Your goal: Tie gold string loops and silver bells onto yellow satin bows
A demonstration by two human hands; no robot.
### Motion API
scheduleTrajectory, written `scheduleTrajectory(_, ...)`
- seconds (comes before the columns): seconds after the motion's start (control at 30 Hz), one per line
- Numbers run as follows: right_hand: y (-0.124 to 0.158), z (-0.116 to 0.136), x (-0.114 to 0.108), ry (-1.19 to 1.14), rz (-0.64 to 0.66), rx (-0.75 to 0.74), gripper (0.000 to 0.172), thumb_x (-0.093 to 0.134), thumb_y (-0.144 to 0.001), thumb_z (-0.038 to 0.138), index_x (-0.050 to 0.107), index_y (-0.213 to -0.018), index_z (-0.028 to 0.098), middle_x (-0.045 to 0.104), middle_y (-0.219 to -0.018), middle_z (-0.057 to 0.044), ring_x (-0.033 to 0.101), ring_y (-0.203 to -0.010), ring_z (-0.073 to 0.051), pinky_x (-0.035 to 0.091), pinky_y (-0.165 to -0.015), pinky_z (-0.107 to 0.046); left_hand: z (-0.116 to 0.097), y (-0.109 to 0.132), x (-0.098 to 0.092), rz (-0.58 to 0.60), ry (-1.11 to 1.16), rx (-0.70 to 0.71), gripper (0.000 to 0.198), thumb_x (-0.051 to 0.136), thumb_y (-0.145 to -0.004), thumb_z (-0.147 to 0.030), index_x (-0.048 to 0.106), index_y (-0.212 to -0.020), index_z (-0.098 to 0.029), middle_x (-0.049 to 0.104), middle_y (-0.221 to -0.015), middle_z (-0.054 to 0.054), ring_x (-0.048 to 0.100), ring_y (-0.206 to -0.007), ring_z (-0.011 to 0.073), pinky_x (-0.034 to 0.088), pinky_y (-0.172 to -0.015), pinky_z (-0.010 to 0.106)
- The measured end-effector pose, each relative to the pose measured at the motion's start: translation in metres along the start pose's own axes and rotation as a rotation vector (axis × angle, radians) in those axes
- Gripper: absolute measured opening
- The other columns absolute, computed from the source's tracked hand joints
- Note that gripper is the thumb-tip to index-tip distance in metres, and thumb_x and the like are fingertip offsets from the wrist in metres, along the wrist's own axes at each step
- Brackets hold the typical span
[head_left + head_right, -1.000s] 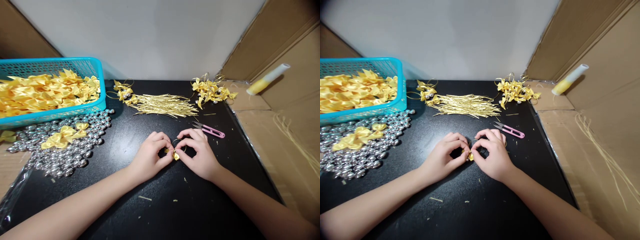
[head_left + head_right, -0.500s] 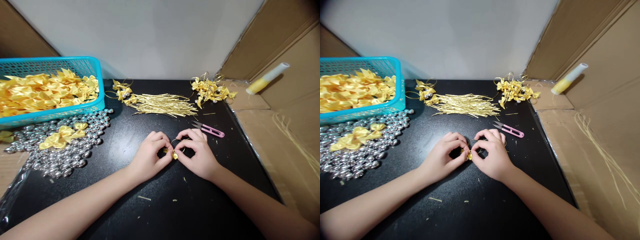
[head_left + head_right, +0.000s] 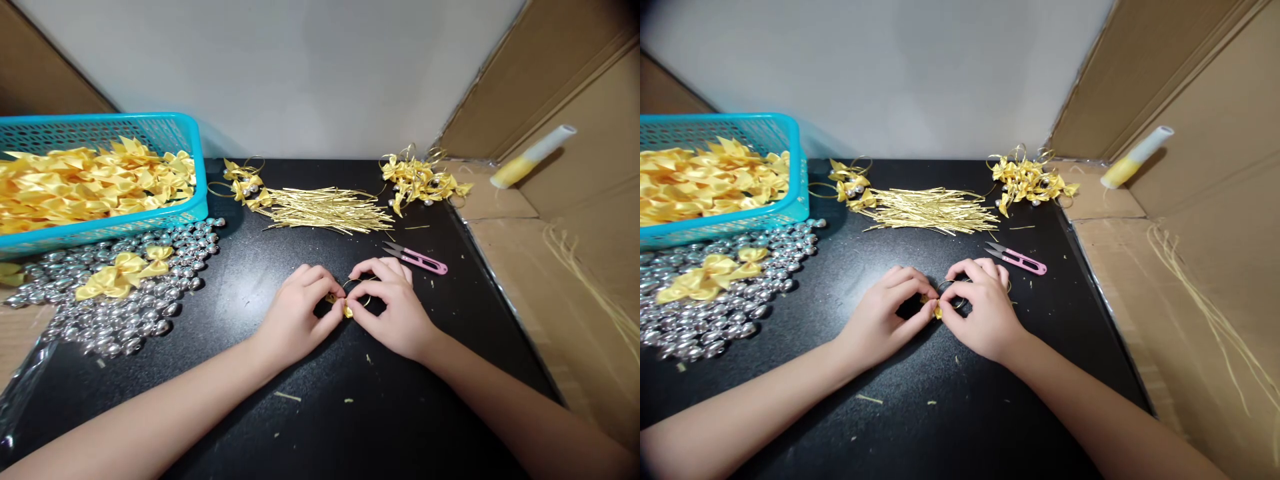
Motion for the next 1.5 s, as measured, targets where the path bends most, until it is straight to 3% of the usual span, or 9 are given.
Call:
scheduleTrajectory(1.13, -0.0009, -0.0013, 0.002, 0.021, 0.025, 0.018, 0.013, 0.066, -0.077, 0.02, 0.068, -0.065, 0.024, 0.066, -0.102, -0.001, 0.051, -0.101, -0.023, 0.032, -0.09, -0.045, -0.0032, 0.0018, 0.0002, -0.026, -0.067, 0.068, 0.012, 0.058, -0.085, -0.02, 0.068, -0.08, -0.016, 0.066, -0.079, 0.006, 0.054, -0.074, 0.018, 0.045, -0.069, 0.033)
scheduleTrajectory(1.5, 0.0003, 0.0022, -0.002, 0.034, -0.027, -0.005, 0.011, 0.063, -0.078, 0.018, 0.064, -0.068, 0.024, 0.066, -0.101, -0.002, 0.052, -0.101, -0.023, 0.032, -0.089, -0.044, -0.0007, -0.0021, -0.001, 0.003, 0.014, 0.018, 0.014, 0.057, -0.086, -0.018, 0.068, -0.077, -0.017, 0.066, -0.077, 0.004, 0.055, -0.072, 0.0164, 0.043, -0.069, 0.031)
Point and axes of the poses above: each hand's wrist, its own y-axis away from the middle knuckle, its own x-axis out of the palm, z = x × y, the point moved 7 cm from there along -y, towards the middle knuckle
